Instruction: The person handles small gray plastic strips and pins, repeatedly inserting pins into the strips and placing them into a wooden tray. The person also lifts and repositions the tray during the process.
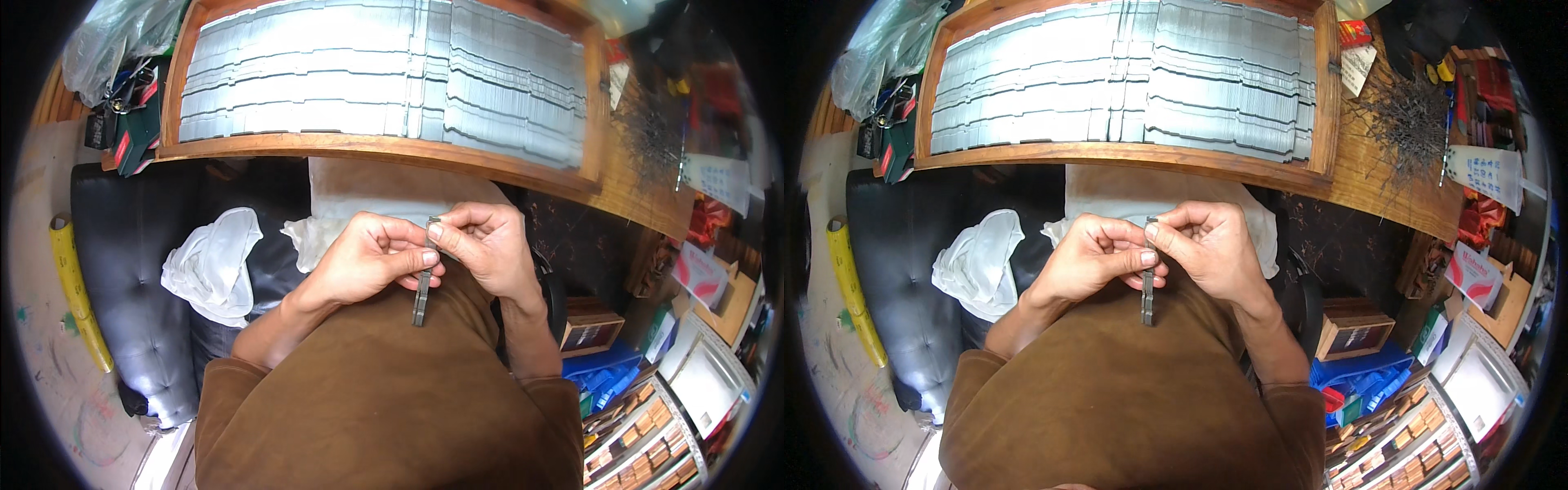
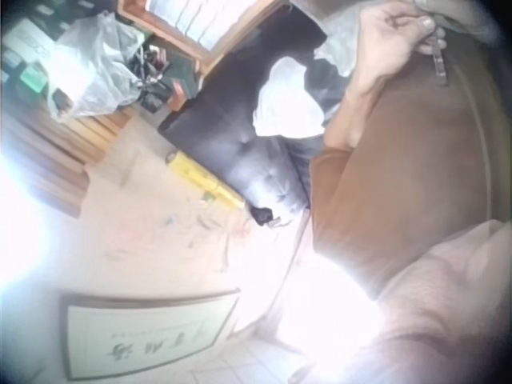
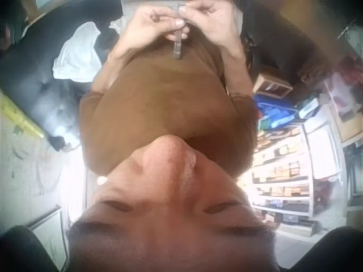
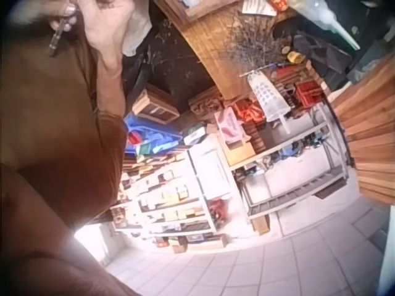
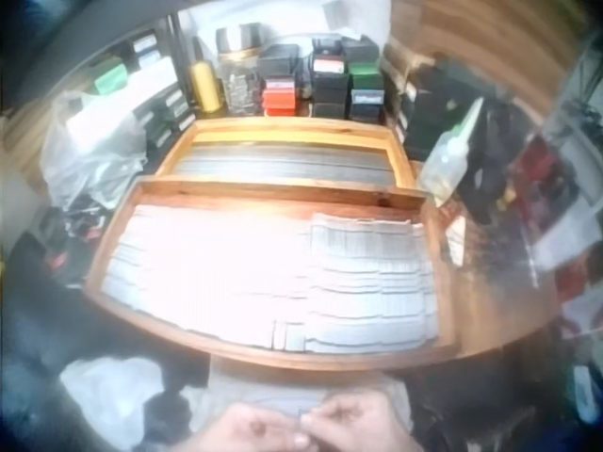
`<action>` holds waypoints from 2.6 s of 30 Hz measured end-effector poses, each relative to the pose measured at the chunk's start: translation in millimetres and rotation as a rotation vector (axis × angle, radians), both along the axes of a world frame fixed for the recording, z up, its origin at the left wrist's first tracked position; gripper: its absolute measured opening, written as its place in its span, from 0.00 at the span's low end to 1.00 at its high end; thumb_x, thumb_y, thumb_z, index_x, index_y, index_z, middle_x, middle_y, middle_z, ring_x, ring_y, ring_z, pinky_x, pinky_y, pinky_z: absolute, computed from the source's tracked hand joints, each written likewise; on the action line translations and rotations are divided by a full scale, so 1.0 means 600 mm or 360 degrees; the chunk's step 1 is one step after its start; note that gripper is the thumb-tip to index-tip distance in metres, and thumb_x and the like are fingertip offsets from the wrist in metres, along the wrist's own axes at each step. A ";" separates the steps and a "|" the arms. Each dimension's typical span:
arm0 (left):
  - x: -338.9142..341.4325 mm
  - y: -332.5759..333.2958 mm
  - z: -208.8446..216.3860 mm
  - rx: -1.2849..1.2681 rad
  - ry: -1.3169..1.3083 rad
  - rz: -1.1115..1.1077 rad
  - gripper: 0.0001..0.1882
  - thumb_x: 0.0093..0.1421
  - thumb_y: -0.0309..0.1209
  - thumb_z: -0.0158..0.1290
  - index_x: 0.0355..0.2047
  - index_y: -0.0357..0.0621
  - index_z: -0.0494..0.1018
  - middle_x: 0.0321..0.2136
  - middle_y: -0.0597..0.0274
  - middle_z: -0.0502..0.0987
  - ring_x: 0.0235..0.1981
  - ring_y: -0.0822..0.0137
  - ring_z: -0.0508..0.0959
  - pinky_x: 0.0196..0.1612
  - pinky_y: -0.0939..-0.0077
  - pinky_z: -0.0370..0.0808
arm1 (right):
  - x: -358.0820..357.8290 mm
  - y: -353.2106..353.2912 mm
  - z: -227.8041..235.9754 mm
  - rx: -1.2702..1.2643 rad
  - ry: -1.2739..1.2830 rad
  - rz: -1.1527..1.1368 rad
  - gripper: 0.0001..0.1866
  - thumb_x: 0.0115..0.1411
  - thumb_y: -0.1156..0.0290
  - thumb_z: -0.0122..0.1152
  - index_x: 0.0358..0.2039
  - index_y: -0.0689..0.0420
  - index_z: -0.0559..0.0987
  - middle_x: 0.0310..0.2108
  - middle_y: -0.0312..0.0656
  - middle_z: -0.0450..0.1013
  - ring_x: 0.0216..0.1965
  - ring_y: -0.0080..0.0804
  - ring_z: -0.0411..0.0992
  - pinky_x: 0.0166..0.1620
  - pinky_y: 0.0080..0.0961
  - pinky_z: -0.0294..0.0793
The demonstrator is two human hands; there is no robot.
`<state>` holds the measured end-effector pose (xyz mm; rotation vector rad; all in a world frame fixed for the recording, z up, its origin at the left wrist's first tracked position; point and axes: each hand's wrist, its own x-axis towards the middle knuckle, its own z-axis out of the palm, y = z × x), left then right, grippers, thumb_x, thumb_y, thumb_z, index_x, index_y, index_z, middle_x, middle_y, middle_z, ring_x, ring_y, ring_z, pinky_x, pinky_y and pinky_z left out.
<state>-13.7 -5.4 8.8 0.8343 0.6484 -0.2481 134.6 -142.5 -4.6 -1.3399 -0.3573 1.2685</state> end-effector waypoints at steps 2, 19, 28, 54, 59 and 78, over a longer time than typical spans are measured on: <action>0.000 -0.002 -0.001 0.0003 -0.0006 -0.0004 0.10 0.66 0.26 0.57 0.44 0.32 0.79 0.34 0.53 0.84 0.34 0.66 0.85 0.36 0.77 0.83 | 0.002 0.000 0.000 0.0036 0.0047 0.0013 0.06 0.62 0.76 0.66 0.34 0.68 0.82 0.29 0.41 0.80 0.28 0.18 0.77 0.31 0.16 0.77; 0.052 0.049 -0.021 0.0097 -0.0035 -0.0055 0.12 0.66 0.30 0.58 0.42 0.30 0.78 0.34 0.54 0.84 0.34 0.66 0.85 0.33 0.83 0.81 | 0.001 0.042 -0.037 0.0134 0.0289 -0.0297 0.09 0.63 0.76 0.64 0.41 0.68 0.82 0.24 0.37 0.77 0.18 0.13 0.66 0.20 0.11 0.60; 0.049 0.052 -0.014 0.0139 -0.0029 -0.0050 0.11 0.65 0.28 0.58 0.42 0.31 0.78 0.33 0.53 0.84 0.34 0.65 0.85 0.33 0.80 0.82 | -0.005 0.042 -0.020 0.0113 0.0372 -0.0323 0.08 0.62 0.76 0.65 0.41 0.67 0.82 0.25 0.38 0.77 0.18 0.14 0.67 0.21 0.10 0.63; 0.005 0.012 0.017 -0.0007 -0.0073 0.0063 0.10 0.65 0.27 0.58 0.44 0.33 0.78 0.32 0.55 0.84 0.32 0.66 0.85 0.32 0.81 0.82 | -0.022 0.019 0.002 0.0142 0.0468 -0.0148 0.05 0.63 0.78 0.64 0.38 0.63 0.81 0.26 0.36 0.77 0.20 0.12 0.69 0.21 0.09 0.62; 0.004 0.013 0.015 0.0009 -0.0077 0.0053 0.10 0.66 0.27 0.58 0.44 0.33 0.77 0.32 0.55 0.84 0.32 0.66 0.85 0.32 0.81 0.82 | -0.018 0.020 0.006 0.0115 0.0459 -0.0105 0.05 0.64 0.78 0.62 0.38 0.67 0.80 0.25 0.37 0.76 0.21 0.15 0.70 0.24 0.13 0.70; 0.001 0.010 0.009 0.0079 -0.0108 0.0066 0.07 0.66 0.25 0.57 0.41 0.34 0.78 0.33 0.55 0.83 0.33 0.68 0.85 0.35 0.80 0.82 | -0.019 0.020 0.001 0.0183 0.0384 -0.0078 0.06 0.64 0.77 0.63 0.39 0.67 0.81 0.23 0.37 0.74 0.20 0.17 0.71 0.22 0.14 0.71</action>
